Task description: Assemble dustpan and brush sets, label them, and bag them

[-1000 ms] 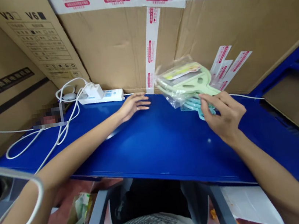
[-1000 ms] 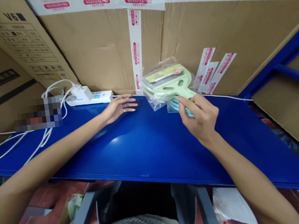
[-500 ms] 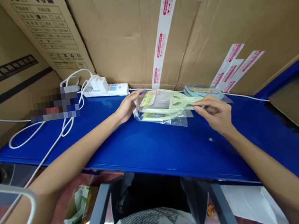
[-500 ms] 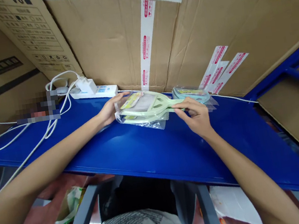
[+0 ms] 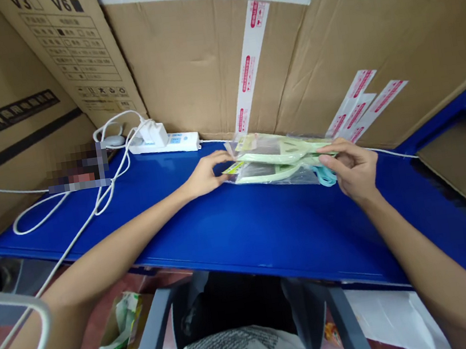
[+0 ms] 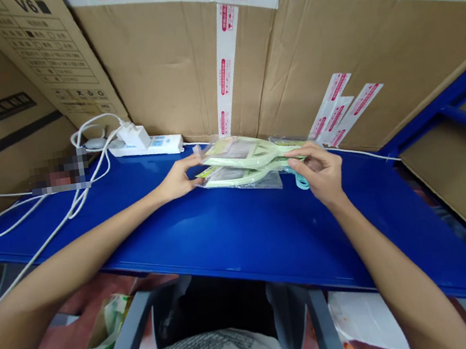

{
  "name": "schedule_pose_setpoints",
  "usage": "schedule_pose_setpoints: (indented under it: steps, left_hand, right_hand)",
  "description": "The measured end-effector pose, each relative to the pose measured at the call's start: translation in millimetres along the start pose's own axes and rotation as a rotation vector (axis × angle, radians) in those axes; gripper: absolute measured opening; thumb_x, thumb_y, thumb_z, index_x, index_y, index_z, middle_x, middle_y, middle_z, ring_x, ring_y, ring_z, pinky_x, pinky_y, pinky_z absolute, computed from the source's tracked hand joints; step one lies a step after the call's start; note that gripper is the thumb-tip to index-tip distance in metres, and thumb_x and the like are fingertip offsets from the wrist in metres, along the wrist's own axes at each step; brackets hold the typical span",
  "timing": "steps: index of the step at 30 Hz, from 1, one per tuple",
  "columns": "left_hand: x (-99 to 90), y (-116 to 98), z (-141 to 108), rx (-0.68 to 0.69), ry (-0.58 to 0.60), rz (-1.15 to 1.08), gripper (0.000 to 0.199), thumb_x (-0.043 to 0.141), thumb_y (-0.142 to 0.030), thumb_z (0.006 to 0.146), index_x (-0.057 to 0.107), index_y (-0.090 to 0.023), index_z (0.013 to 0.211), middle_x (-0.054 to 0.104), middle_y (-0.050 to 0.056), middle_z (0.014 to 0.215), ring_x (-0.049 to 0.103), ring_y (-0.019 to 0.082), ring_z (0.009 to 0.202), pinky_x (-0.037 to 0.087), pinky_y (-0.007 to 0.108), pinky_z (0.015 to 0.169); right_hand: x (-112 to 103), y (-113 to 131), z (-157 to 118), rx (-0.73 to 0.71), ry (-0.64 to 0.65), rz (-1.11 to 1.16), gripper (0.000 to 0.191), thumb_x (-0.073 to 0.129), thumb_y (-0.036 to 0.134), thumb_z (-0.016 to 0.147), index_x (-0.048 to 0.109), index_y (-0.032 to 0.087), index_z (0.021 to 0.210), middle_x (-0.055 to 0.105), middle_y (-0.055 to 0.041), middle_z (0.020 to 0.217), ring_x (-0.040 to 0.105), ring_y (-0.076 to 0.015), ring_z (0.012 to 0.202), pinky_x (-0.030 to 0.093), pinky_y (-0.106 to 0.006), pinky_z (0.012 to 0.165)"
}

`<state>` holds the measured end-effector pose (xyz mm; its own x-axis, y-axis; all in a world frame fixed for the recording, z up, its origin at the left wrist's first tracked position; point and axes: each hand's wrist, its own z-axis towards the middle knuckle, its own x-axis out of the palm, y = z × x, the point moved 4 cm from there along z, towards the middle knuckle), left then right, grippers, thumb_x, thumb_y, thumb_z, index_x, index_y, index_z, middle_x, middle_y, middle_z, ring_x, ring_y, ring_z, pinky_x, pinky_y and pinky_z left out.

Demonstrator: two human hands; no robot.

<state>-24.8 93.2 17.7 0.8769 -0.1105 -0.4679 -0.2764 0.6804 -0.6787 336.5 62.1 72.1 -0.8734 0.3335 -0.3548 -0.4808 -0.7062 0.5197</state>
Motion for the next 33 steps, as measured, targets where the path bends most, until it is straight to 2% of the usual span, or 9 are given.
schedule_pose_setpoints:
  steps: [3, 6, 11, 13, 17, 21, 27, 30, 33]
  left_hand:
    - [2.9, 3, -1, -0.041, 0.055, 0.063, 0.023, 0.07, -0.022, 0.086, 0.085, -0.022, 0.104, 0.084, 0.009, 0.114, 0.076, 0.029, 0.114, 0.056, 0.048, 0.109]
    - [-2.5, 16, -1, -0.151, 0.003, 0.109, 0.025, 0.062, -0.013, 0.082, 0.085, -0.021, 0.091, 0.085, 0.008, 0.103, 0.078, 0.028, 0.103, 0.059, 0.047, 0.103]
    - [-9.2, 39, 0, -0.38, -0.123, -0.139, 0.025, 0.058, -0.016, 0.089, 0.079, -0.014, 0.101, 0.083, 0.013, 0.103, 0.079, 0.024, 0.09, 0.063, 0.038, 0.08]
    - [-8.2, 38, 1, -0.383, -0.128, -0.172, 0.022, 0.061, -0.019, 0.091, 0.078, -0.013, 0.104, 0.082, 0.014, 0.107, 0.078, 0.023, 0.093, 0.062, 0.035, 0.077]
    - [-3.3, 23, 1, -0.284, -0.108, -0.093, 0.021, 0.07, -0.024, 0.093, 0.079, -0.016, 0.111, 0.08, 0.012, 0.117, 0.075, 0.024, 0.11, 0.061, 0.036, 0.091]
    - [7.7, 15, -1, -0.406, -0.086, -0.394, 0.027, 0.068, -0.036, 0.103, 0.073, -0.017, 0.122, 0.076, 0.013, 0.13, 0.075, 0.024, 0.112, 0.063, 0.035, 0.089]
    - [16.1, 5, 0, -0.622, -0.194, -0.863, 0.032, 0.078, -0.039, 0.101, 0.067, -0.014, 0.118, 0.078, 0.011, 0.107, 0.076, 0.018, 0.082, 0.063, 0.032, 0.076]
    - [14.6, 5, 0, -0.703, -0.241, -0.885, 0.031, 0.085, -0.019, 0.092, 0.067, -0.013, 0.116, 0.079, 0.009, 0.095, 0.076, 0.018, 0.078, 0.063, 0.031, 0.077]
    - [-3.6, 14, 1, -0.72, -0.379, -0.774, 0.032, 0.083, -0.001, 0.08, 0.069, -0.012, 0.107, 0.08, 0.008, 0.092, 0.076, 0.018, 0.082, 0.062, 0.031, 0.081]
  right_hand:
    - [-10, 19, 8, -0.069, 0.047, -0.044, 0.012, 0.079, 0.045, 0.092, 0.083, 0.033, 0.094, 0.073, -0.0051, 0.082, 0.062, -0.0262, 0.072, 0.051, -0.045, 0.068]
    - [-15, 37, 14, -0.142, 0.179, -0.051, 0.007, 0.08, 0.039, 0.093, 0.084, 0.033, 0.093, 0.072, -0.0039, 0.078, 0.062, -0.0242, 0.07, 0.051, -0.043, 0.067]
    - [-24, 50, 18, -0.267, 0.322, -0.104, 0.005, 0.082, 0.029, 0.092, 0.086, 0.03, 0.095, 0.078, -0.0047, 0.083, 0.066, -0.0206, 0.069, 0.052, -0.039, 0.067]
    - [-30, 51, 20, -0.282, 0.291, -0.113, 0.007, 0.083, 0.027, 0.091, 0.086, 0.03, 0.096, 0.078, -0.0052, 0.082, 0.066, -0.0203, 0.069, 0.051, -0.038, 0.067]
    - [-38, 51, 23, -0.266, 0.273, -0.104, 0.005, 0.085, 0.03, 0.089, 0.087, 0.032, 0.093, 0.08, -0.0062, 0.083, 0.066, -0.0213, 0.069, 0.052, -0.04, 0.067]
    - [-42, 55, 23, -0.327, 0.197, -0.071, 0.011, 0.087, 0.023, 0.087, 0.088, 0.031, 0.095, 0.079, -0.0057, 0.08, 0.065, -0.0196, 0.067, 0.049, -0.038, 0.065]
    - [-31, 56, 20, -0.378, 0.222, -0.034, 0.024, 0.084, 0.015, 0.09, 0.088, 0.034, 0.104, 0.078, -0.0024, 0.084, 0.064, -0.0177, 0.069, 0.049, -0.035, 0.065]
    - [-22, 55, 16, -0.397, 0.296, 0.007, 0.029, 0.082, 0.012, 0.09, 0.087, 0.034, 0.108, 0.079, -0.0017, 0.088, 0.064, -0.0169, 0.07, 0.05, -0.034, 0.064]
    - [-20, 51, 15, -0.382, 0.342, 0.042, 0.03, 0.081, 0.009, 0.09, 0.087, 0.032, 0.11, 0.078, -0.002, 0.088, 0.064, -0.0166, 0.072, 0.05, -0.033, 0.066]
